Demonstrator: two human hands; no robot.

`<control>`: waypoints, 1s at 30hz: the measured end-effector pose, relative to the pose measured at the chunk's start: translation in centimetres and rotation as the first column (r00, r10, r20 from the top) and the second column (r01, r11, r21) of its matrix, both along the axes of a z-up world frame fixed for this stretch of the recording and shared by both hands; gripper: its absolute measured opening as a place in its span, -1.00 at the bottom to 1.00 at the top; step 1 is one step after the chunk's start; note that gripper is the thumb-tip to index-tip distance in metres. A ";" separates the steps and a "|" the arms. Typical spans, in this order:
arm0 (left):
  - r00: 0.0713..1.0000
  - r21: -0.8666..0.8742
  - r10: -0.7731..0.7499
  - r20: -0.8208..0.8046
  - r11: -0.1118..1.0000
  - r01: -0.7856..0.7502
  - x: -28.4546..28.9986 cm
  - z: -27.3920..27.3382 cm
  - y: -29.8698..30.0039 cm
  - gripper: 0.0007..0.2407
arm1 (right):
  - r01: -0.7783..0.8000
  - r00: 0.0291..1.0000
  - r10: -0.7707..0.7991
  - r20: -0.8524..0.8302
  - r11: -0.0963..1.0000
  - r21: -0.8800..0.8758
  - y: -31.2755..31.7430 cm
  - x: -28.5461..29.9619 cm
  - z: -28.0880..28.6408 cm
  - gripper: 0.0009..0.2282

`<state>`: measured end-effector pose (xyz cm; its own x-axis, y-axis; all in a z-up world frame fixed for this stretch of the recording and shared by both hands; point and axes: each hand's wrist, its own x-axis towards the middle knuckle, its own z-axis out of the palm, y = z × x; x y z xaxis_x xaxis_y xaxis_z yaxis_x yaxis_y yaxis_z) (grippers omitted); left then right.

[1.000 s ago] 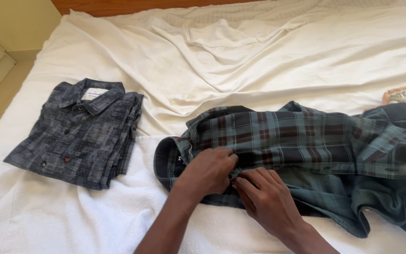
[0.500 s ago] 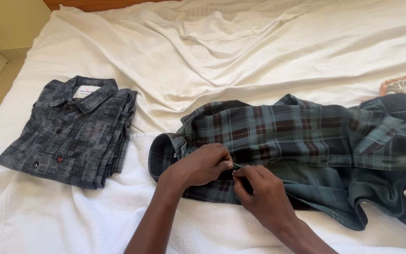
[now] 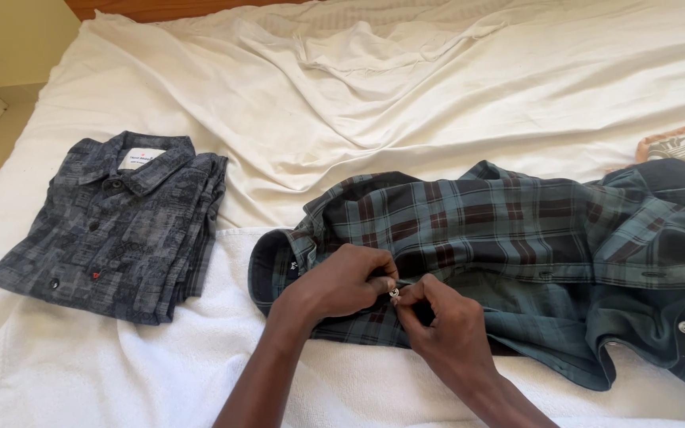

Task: The person folds a dark patterned shirt on a bed, smoothing the fabric and aligning the edges. They then button a green plaid shirt and fold it neatly, placing it beside the first shirt.

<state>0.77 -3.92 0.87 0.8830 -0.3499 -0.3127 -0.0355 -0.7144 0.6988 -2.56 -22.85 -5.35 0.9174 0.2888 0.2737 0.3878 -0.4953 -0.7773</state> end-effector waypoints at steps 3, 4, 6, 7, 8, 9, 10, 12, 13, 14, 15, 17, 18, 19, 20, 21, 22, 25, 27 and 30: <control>0.999 -0.018 0.004 -0.034 1.000 -0.005 -0.1 0.3 0.2 -0.88 | 0.037 0.992 -0.041 -0.119 0.999 -0.036 0.0 0.2 0.0 -0.89; 1.000 -0.043 -0.010 -0.018 0.999 0.009 -0.2 0.4 0.2 -0.86 | 0.044 0.993 -0.048 -0.112 0.998 -0.034 0.0 0.3 -0.2 -0.86; 1.000 -0.068 -0.025 0.000 0.997 0.025 -0.3 0.3 0.1 -0.82 | 0.053 0.993 -0.056 -0.106 0.998 -0.030 -0.2 0.5 -0.3 -0.84; 0.999 -0.046 -0.043 -0.014 0.998 0.043 -0.2 0.1 0.1 -0.84 | 0.050 0.995 -0.053 -0.089 0.998 -0.037 -0.3 0.7 -0.3 -0.79; 0.998 -0.025 -0.060 -0.030 0.998 0.059 -0.2 -0.2 0.0 -0.83 | 0.044 0.996 -0.047 -0.076 0.998 -0.044 -0.4 0.8 -0.3 -0.72; 0.998 -0.023 -0.060 -0.033 0.998 0.059 -0.3 -0.2 0.0 -0.83 | 0.044 0.996 -0.047 -0.078 0.998 -0.043 -0.3 0.6 0.0 -0.72; 0.998 0.015 -0.057 -0.038 0.998 0.057 -0.2 -0.1 0.0 -0.82 | 0.056 0.994 -0.065 -0.084 0.993 -0.107 -0.3 0.5 0.4 -0.70; 0.998 0.052 -0.056 -0.042 0.997 0.058 -0.2 0.3 0.0 -0.80 | 0.069 0.992 -0.086 -0.088 0.983 -0.172 -0.5 0.6 0.1 -0.69; 0.998 0.026 -0.025 -0.066 0.999 0.027 -0.3 0.7 -0.1 -0.78 | 0.081 0.997 -0.083 0.004 0.972 -0.221 -0.8 0.8 -0.5 -0.74; 0.996 0.002 0.006 -0.089 1.000 -0.006 -0.4 1.1 -0.1 -0.71 | 0.096 0.993 -0.073 0.097 0.959 -0.267 -1.0 1.0 -1.2 -0.78; 0.996 0.002 0.005 -0.088 1.000 -0.005 -0.3 1.2 -0.1 -0.71 | 0.098 0.992 -0.074 0.098 0.959 -0.267 -1.0 1.1 -0.9 -0.78; 0.993 0.007 -0.018 -0.119 1.000 0.019 -0.2 1.5 -0.2 -0.71 | 0.043 0.958 0.022 0.285 0.975 -0.218 -0.8 1.5 -0.5 -0.79; 0.992 0.005 -0.020 -0.126 1.000 0.021 -0.4 1.4 -0.3 -0.71 | 0.043 0.960 0.021 0.278 0.974 -0.221 -0.8 1.5 -0.5 -0.79; 0.990 -0.005 0.013 -0.141 1.000 -0.014 -0.5 1.3 -0.4 -0.77 | -0.008 0.966 0.058 0.251 0.981 -0.194 -0.9 1.4 -0.6 -0.78; 0.988 -0.015 0.047 -0.148 0.999 -0.049 -0.4 1.4 -0.4 -0.83 | -0.057 0.968 0.096 0.233 0.984 -0.166 -0.9 1.8 -0.5 -0.77; 0.988 -0.017 0.045 -0.148 0.999 -0.048 -0.3 1.3 -0.4 -0.83 | -0.056 0.968 0.095 0.233 0.984 -0.168 -0.9 1.8 -0.4 -0.77; 0.984 -0.036 0.082 -0.158 0.995 -0.089 -0.3 1.2 -0.3 -0.86 | -0.076 0.975 0.107 0.193 0.984 -0.159 -0.8 1.9 -0.4 -0.78; 0.981 -0.034 0.109 -0.158 0.993 -0.115 -0.1 0.8 -0.2 -0.84 | -0.091 0.984 0.112 0.135 0.984 -0.152 -0.7 2.1 -0.6 -0.81; 0.984 -0.013 0.092 -0.151 0.995 -0.095 0.1 0.4 -0.2 -0.80 | -0.080 0.989 0.098 0.114 0.984 -0.156 -0.7 2.1 -0.8 -0.82; 0.994 0.021 0.059 -0.089 0.998 -0.057 0.1 -0.3 -0.4 -0.74 | -0.065 0.992 0.081 0.093 0.984 -0.167 -0.9 1.6 -0.7 -0.84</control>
<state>0.83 -4.35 0.57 0.8697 -0.2925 -0.3975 0.0685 -0.7261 0.6841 -0.93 -23.72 -6.05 0.8631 0.4022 0.3054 0.4983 -0.5803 -0.6441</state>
